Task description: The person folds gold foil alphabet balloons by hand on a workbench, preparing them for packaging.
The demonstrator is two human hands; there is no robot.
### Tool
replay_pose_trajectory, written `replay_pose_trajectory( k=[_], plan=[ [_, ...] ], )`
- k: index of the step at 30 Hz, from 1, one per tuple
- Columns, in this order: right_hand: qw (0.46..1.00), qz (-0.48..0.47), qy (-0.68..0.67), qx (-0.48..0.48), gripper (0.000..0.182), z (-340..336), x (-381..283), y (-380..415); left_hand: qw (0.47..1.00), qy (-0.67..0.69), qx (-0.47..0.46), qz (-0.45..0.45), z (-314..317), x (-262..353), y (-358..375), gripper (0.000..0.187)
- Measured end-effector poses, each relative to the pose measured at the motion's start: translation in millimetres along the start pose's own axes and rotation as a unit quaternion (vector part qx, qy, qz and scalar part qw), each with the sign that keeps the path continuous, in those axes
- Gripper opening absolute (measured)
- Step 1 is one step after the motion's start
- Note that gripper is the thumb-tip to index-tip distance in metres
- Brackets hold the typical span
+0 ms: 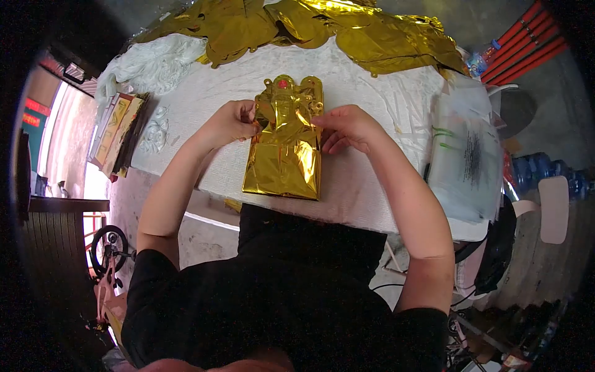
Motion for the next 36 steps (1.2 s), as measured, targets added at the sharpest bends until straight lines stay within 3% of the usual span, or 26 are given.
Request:
replay_pose_trajectory(
  k=[10,12,13,15,16,18,19,20,22,26,28,32,34,35,36],
  plan=[
    [0.968,-0.111,0.196,0.114,0.015,4,-2,-1,0.999,0.028,0.019,0.002,2,-8,3,0.011],
    [0.91,-0.289,0.222,0.2,0.012,4,0,4,0.999,0.03,0.023,0.008,8,-12,5,0.011],
    [0.91,-0.288,0.221,0.2,0.012,5,5,6,0.996,-0.026,0.052,0.07,9,-5,7,0.011],
    [0.827,-0.423,0.308,0.206,0.011,14,2,19,0.974,-0.145,0.089,0.147,12,6,18,0.018],
    [0.827,-0.423,0.307,0.206,0.011,11,2,20,0.975,-0.145,0.088,0.146,14,8,21,0.018],
    [0.657,-0.484,0.538,0.21,0.017,24,1,29,0.914,-0.281,0.091,0.277,19,24,31,0.023],
    [0.608,-0.515,0.567,0.209,0.018,30,0,35,0.907,-0.307,0.066,0.28,23,26,33,0.023],
    [0.609,-0.515,0.567,0.208,0.018,31,-1,36,0.908,-0.307,0.067,0.279,22,27,35,0.023],
    [0.578,-0.518,0.596,0.208,0.012,32,1,36,0.821,-0.426,0.046,0.378,28,35,43,0.023],
    [0.561,-0.518,0.611,0.208,0.012,31,3,36,0.802,-0.431,0.045,0.411,28,47,56,0.034],
    [0.563,-0.521,0.607,0.208,0.012,32,2,36,0.844,-0.341,-0.013,0.414,33,50,64,0.048],
    [0.582,-0.511,0.599,0.202,0.011,31,0,36,0.878,-0.295,-0.027,0.375,39,45,68,0.057],
    [0.636,-0.503,0.551,0.197,0.019,25,-2,34,0.879,-0.304,-0.013,0.368,38,45,66,0.063],
    [0.635,-0.503,0.551,0.198,0.019,25,-2,34,0.879,-0.303,-0.013,0.369,38,44,66,0.063],
    [0.689,-0.483,0.503,0.196,0.018,21,-3,33,0.92,-0.216,-0.004,0.327,33,40,64,0.066]
  ],
)
Point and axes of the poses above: each hand's wrist, its own y-axis away from the middle knuckle, its own z-axis out of the palm, x = y × z, the point moved 5 cm from there along -y, towards the middle knuckle, and after that the axes turned 7 degrees about z, right-handed, at the moved point
